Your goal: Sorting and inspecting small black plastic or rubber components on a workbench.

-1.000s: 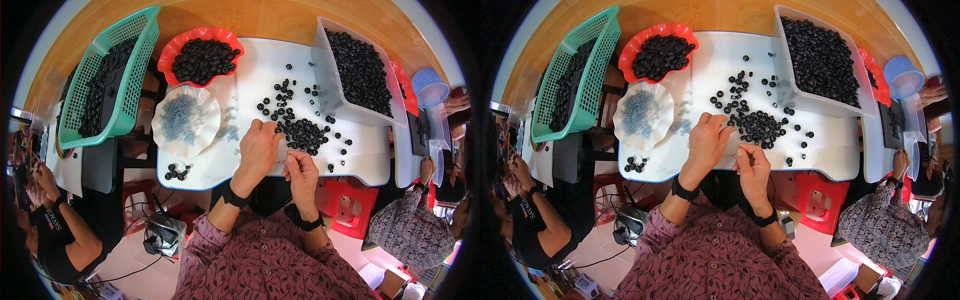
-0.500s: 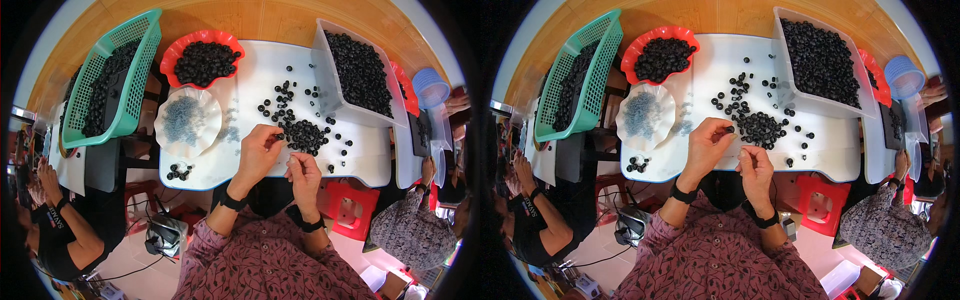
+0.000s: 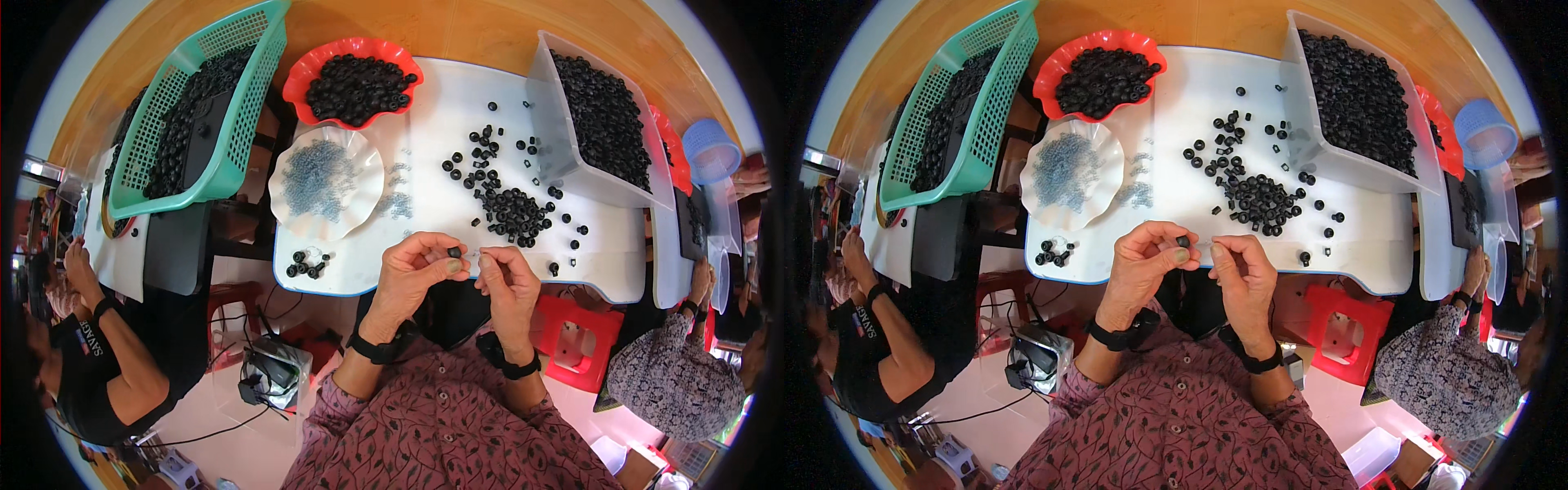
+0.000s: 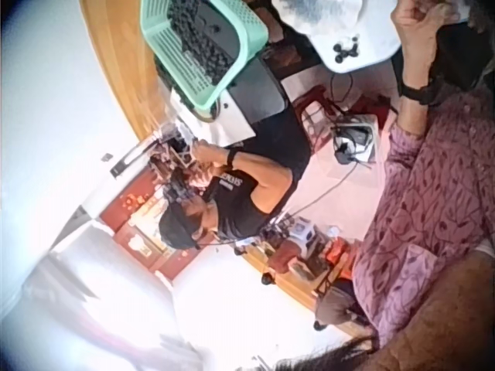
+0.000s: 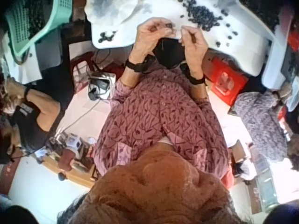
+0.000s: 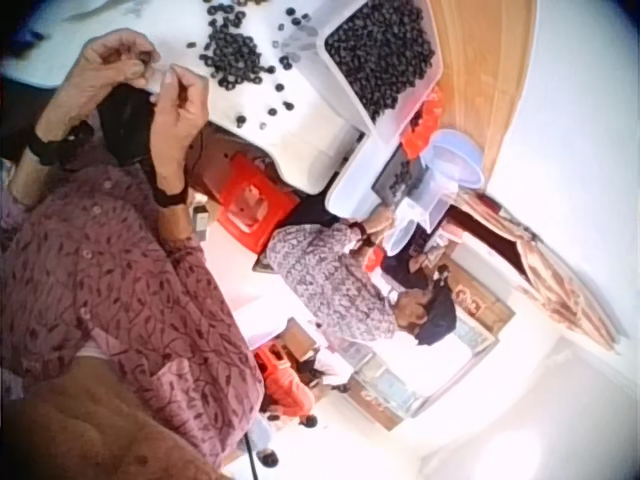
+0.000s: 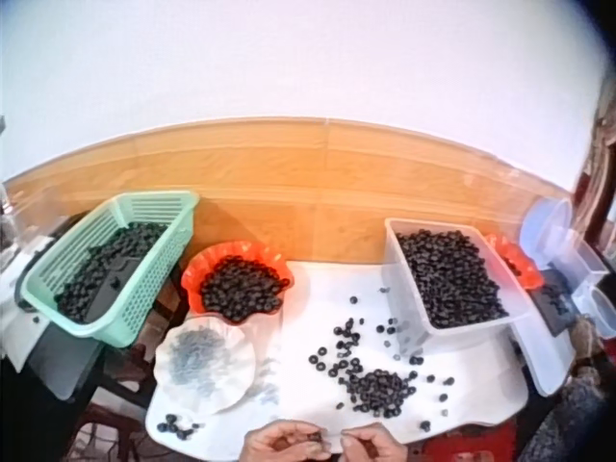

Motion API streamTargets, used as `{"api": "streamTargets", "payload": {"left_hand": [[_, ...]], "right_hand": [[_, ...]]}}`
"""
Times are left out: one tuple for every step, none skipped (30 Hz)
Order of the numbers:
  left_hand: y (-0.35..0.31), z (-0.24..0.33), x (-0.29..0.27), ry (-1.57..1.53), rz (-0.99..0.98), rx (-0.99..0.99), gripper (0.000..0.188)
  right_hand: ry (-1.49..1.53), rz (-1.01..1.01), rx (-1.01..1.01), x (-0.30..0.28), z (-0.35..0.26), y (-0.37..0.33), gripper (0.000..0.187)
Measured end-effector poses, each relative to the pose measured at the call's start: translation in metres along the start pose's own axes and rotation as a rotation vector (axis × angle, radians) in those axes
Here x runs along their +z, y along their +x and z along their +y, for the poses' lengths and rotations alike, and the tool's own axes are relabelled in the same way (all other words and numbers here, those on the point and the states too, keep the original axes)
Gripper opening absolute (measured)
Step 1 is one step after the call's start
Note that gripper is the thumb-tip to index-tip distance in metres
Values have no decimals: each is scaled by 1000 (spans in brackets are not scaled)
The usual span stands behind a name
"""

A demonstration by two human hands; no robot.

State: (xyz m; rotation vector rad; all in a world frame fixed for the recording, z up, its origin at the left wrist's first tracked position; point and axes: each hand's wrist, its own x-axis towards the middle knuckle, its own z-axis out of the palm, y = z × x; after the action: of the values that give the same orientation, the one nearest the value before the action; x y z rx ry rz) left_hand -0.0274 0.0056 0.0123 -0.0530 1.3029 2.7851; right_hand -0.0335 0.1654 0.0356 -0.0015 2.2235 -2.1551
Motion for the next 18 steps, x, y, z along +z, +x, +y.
{"api": "streamTargets", "payload": {"left_hand": [[-2,0,-2,-37,-3,-15,23],[-4,0,-3,-38,3,-12,23],[-6,-1,-5,-83,7,-26,22],[-8,-3,-6,-128,9,-40,21],[-9,-4,-7,-130,11,-37,21],[-11,-6,-9,-169,11,-34,20],[-12,-8,-10,-208,11,-31,20],[-13,-9,-11,-210,12,-28,20],[-15,-10,-12,-248,16,-23,19],[-16,-11,-13,-287,19,-18,18],[-17,-12,-14,-287,21,-17,18],[-18,-13,-15,-318,27,-29,19],[-18,-14,-15,-348,32,-42,19],[-19,-13,-15,-348,33,-41,19],[-20,-13,-14,-384,27,-41,20],[-21,-12,-13,-420,20,-39,21],[-23,-13,-14,-419,21,-37,21],[-24,-14,-15,-423,16,-37,23]], "right_hand": [[-1,-6,1,1,-3,-1,9],[3,-14,-11,2,-5,-3,9],[7,-21,-24,3,-7,-4,9],[5,-25,-25,4,-8,-5,9],[16,-41,-47,5,-9,-6,9],[27,-57,-69,6,-10,-7,9],[26,-60,-70,7,-11,-9,9],[16,-79,-72,8,-13,-10,8],[6,-98,-75,10,-14,-11,8],[5,-100,-75,11,-14,-12,8],[-3,-110,-90,12,-14,-13,8],[-11,-121,-106,14,-14,-13,8],[-12,-122,-106,15,-15,-14,8],[-9,-127,-104,16,-16,-14,7],[-5,-133,-102,17,-17,-15,7],[-5,-135,-102,17,-17,-15,7],[-13,-140,-99,17,-17,-16,7],[-22,-146,-97,18,-18,-16,7]]}}
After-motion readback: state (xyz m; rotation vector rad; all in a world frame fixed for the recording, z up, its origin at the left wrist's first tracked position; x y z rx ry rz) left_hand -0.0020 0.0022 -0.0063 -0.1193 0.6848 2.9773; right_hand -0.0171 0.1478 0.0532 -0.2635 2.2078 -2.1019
